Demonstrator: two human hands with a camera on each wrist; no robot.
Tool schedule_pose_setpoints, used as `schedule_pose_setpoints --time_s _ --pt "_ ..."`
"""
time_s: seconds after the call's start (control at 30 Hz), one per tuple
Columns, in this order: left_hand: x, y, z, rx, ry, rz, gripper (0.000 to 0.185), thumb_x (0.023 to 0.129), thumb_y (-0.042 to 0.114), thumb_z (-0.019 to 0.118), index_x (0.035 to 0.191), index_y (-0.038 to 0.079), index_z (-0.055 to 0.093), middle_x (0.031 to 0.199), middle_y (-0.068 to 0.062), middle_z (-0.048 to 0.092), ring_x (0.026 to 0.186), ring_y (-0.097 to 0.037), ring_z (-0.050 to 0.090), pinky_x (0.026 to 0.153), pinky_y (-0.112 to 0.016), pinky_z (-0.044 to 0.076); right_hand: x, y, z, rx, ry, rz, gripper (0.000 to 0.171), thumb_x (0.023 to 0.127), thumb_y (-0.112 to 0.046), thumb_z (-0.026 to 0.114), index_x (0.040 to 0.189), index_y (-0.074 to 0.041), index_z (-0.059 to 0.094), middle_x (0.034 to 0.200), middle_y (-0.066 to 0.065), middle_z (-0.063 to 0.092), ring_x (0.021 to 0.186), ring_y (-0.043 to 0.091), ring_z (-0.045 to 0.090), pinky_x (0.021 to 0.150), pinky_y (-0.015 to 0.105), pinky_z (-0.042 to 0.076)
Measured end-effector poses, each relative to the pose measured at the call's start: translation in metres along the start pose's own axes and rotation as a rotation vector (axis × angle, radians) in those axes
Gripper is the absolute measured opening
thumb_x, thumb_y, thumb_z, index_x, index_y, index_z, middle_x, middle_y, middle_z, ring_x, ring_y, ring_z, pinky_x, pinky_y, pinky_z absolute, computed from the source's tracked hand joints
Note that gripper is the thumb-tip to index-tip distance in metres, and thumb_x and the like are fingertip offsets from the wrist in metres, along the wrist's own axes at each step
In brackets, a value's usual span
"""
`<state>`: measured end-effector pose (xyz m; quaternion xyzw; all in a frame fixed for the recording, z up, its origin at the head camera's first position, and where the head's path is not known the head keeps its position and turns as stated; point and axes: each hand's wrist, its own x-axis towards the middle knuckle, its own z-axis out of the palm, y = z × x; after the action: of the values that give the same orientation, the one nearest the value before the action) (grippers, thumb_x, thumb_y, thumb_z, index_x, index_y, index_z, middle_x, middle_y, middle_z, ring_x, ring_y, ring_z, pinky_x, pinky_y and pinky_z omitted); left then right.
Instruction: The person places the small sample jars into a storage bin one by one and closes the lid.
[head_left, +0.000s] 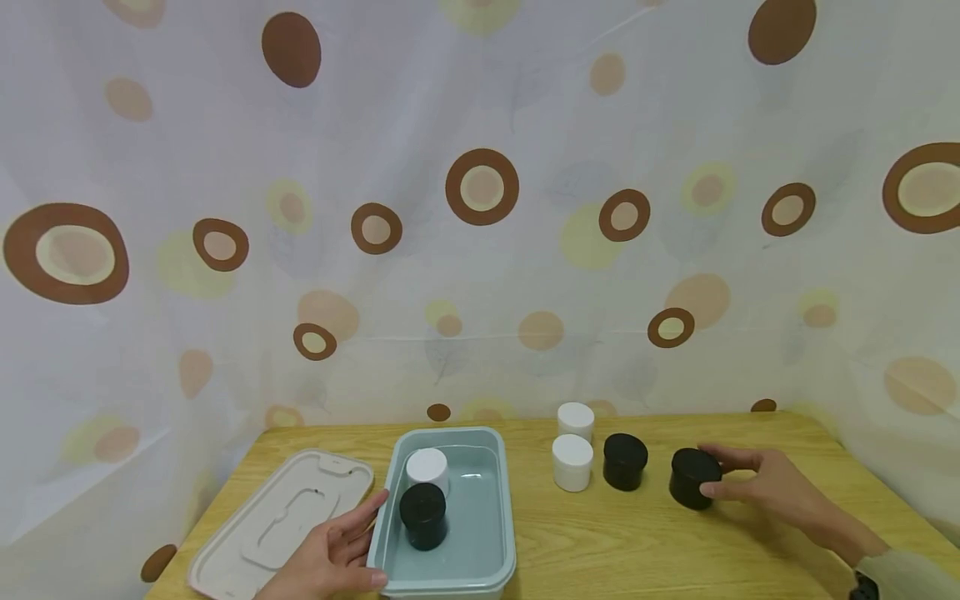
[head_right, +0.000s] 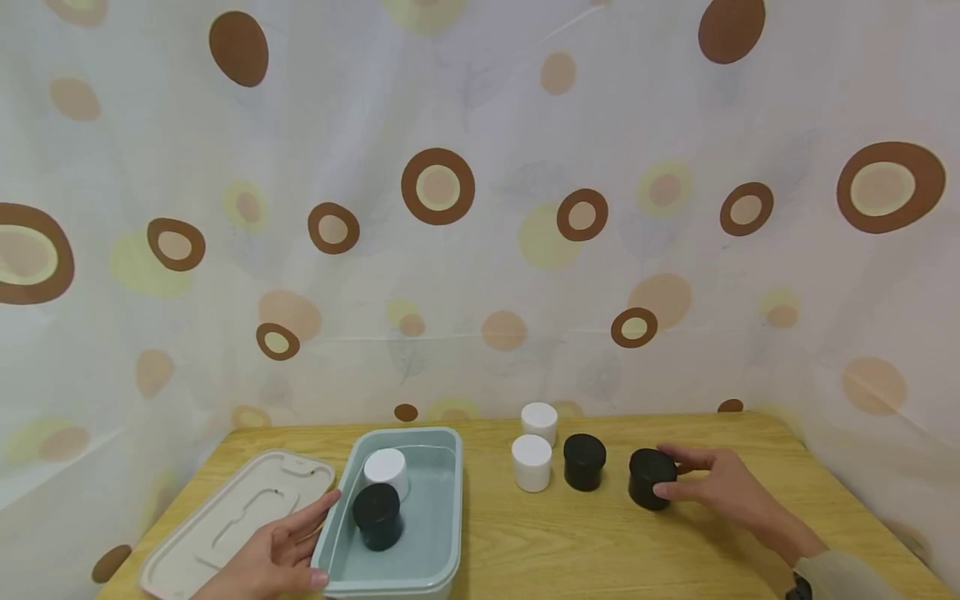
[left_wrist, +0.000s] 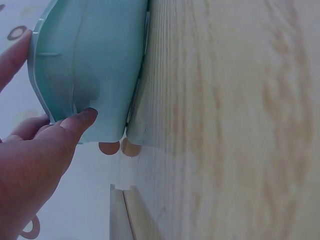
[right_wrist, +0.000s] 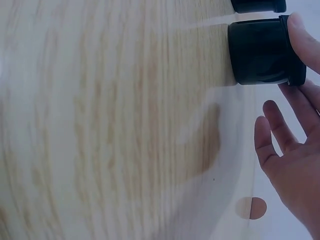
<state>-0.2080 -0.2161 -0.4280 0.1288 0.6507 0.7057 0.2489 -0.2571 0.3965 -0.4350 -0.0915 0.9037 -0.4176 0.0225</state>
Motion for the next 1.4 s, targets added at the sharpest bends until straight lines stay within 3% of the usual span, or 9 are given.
schedule_pose_setpoints --time_s 0.1,0.3,0.47,0.67,1.03,1.23,1.4 --pt "0.000 -0.001 -0.001 -0.017 -0.004 0.002 0.095 0.100 0.006 0.072 0.167 -0.001 0.005 0.171 -0.024 0.005 0.155 -0.042 0.021 0.113 -0.041 0.044 0.001 -0.002 -0.001 0.001 -0.002 -0.005 0.068 0.099 -0.030 0.077 0.155 -0.001 0.051 0.134 0.016 0.067 0.122 0.030 0.058 0.090 0.049 0.053" --pt "0.000 -0.002 -0.003 -0.044 -0.032 0.021 0.095 0.100 0.006 0.071 0.167 0.000 0.004 0.171 -0.024 0.003 0.155 -0.041 0.021 0.113 -0.041 0.044 0.000 -0.004 0.000 0.003 0.006 0.010 0.069 0.097 -0.029 0.079 0.154 0.000 0.052 0.131 0.014 0.068 0.117 0.015 0.059 0.091 0.045 0.051" --pt "0.000 -0.003 -0.004 -0.048 -0.034 0.025 0.095 0.100 0.005 0.071 0.167 0.000 0.004 0.171 -0.024 0.003 0.155 -0.040 0.021 0.113 -0.040 0.044 0.001 -0.003 0.002 0.037 -0.007 0.001 0.069 0.098 -0.028 0.077 0.155 0.001 0.050 0.129 0.013 0.069 0.117 0.013 0.060 0.093 0.049 0.052" --pt "0.001 -0.004 -0.003 -0.033 -0.022 0.020 0.095 0.099 0.005 0.072 0.167 -0.002 0.006 0.171 -0.024 0.007 0.155 -0.040 0.024 0.113 -0.040 0.044 0.002 -0.011 0.005 0.075 0.004 0.046 0.069 0.098 -0.029 0.078 0.154 0.000 0.051 0.124 0.011 0.072 0.112 0.013 0.062 0.089 0.039 0.053" --pt "0.000 -0.001 -0.003 -0.002 -0.008 0.033 0.095 0.099 0.006 0.074 0.166 -0.003 0.007 0.171 -0.025 0.008 0.155 -0.041 0.022 0.112 -0.037 0.045 -0.003 -0.077 0.012 0.147 -0.015 0.034 0.069 0.097 -0.026 0.079 0.154 -0.002 0.052 0.124 0.010 0.073 0.118 0.025 0.062 0.093 0.045 0.052" --pt "-0.001 -0.001 -0.003 0.000 -0.004 0.032 0.095 0.099 0.004 0.074 0.166 -0.003 0.007 0.171 -0.025 0.007 0.155 -0.043 0.020 0.112 -0.039 0.044 -0.003 -0.121 0.032 0.218 -0.050 0.002 0.069 0.093 -0.025 0.082 0.153 -0.002 0.055 0.120 0.009 0.074 0.125 0.029 0.059 0.096 0.046 0.050" --pt "0.000 -0.001 -0.001 -0.007 0.007 0.020 0.095 0.098 0.004 0.074 0.167 -0.001 0.009 0.171 -0.025 0.008 0.155 -0.044 0.021 0.112 -0.041 0.044 0.001 -0.151 0.054 0.319 -0.104 -0.071 0.069 0.091 -0.018 0.084 0.150 0.002 0.056 0.117 0.012 0.074 0.113 0.028 0.064 0.091 0.040 0.053"
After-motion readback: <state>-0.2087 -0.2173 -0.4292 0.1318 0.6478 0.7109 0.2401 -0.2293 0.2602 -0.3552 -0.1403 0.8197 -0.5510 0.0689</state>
